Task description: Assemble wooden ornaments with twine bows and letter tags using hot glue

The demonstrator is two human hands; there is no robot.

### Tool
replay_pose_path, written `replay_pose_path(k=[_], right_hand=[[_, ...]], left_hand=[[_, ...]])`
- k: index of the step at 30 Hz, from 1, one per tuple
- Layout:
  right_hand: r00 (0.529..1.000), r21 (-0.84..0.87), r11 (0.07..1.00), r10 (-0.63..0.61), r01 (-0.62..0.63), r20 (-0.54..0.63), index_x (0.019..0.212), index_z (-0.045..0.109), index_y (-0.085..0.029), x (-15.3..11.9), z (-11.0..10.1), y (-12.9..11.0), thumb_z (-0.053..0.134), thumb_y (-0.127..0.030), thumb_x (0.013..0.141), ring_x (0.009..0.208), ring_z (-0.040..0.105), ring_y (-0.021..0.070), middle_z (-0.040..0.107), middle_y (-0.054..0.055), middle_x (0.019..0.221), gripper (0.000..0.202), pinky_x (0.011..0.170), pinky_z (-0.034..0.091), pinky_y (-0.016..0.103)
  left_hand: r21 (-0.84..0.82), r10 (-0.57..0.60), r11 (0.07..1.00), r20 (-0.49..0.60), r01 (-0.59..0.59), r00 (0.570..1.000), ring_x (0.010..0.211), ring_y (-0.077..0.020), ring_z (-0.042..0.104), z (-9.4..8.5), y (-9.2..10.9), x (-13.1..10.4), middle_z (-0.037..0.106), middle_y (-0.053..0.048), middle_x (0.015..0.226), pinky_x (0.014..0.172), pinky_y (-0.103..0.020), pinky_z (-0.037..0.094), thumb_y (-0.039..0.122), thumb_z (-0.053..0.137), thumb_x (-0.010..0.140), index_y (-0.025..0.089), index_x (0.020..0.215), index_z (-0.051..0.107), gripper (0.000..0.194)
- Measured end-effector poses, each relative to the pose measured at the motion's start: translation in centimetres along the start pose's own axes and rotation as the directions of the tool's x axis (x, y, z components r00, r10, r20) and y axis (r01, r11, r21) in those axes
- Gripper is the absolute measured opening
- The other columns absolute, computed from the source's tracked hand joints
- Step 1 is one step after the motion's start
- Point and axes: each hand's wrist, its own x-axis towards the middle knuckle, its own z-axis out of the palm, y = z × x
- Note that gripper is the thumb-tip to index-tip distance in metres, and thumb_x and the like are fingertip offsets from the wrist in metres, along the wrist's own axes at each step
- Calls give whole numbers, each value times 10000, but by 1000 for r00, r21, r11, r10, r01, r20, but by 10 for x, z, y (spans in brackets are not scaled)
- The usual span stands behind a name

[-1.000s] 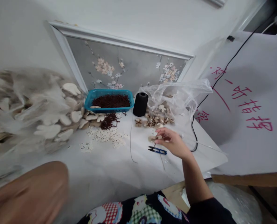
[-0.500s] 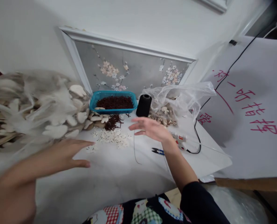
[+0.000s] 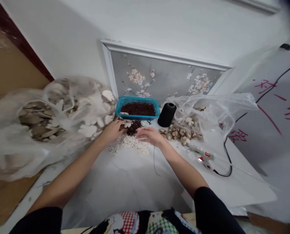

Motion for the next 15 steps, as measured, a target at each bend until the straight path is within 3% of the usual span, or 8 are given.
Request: replay_pose_path(k=[4,9,13,15], right_hand=[[999,55,998,18,-20,46,1049,649,-234,5,10,-9,740,-410,714,1030,628,225,684,62,1087,389,902,485,385],[995,125,991,34,-46,95,1055,634,-224,-1,14,-10,627,-545,782,968,651,212,684,79,1074,421,855,503,375],[1000,137,990,14,-11,-14,1091,610,-197,-18,13,-14,555,-611,799,937,645,195,676,88,1055,509,830,506,347],[991,44,999,-38,32,125,1063,633,-188,-32,15,-20,619,-611,745,906,646,204,680,80,1028,530,823,511,352]], left_hand=[[22,2,1000,8,-2,1000,1157,-285,532,7,-5,12,602,-122,1192,1005,-413,403,258,528,841,173,1199,566,370],[-8,17,1000,30,-17,999,1097,-297,574,0,9,13,655,-133,1083,993,-443,406,220,548,817,154,1087,622,287],[-104,79,992,46,-74,996,1092,-233,597,-23,38,-13,619,-96,1223,923,-359,483,397,554,857,176,1258,511,460],[-94,178,979,-19,-179,984,1261,-274,476,-29,59,-34,487,-139,1387,1025,-410,415,404,575,847,142,1357,412,596]])
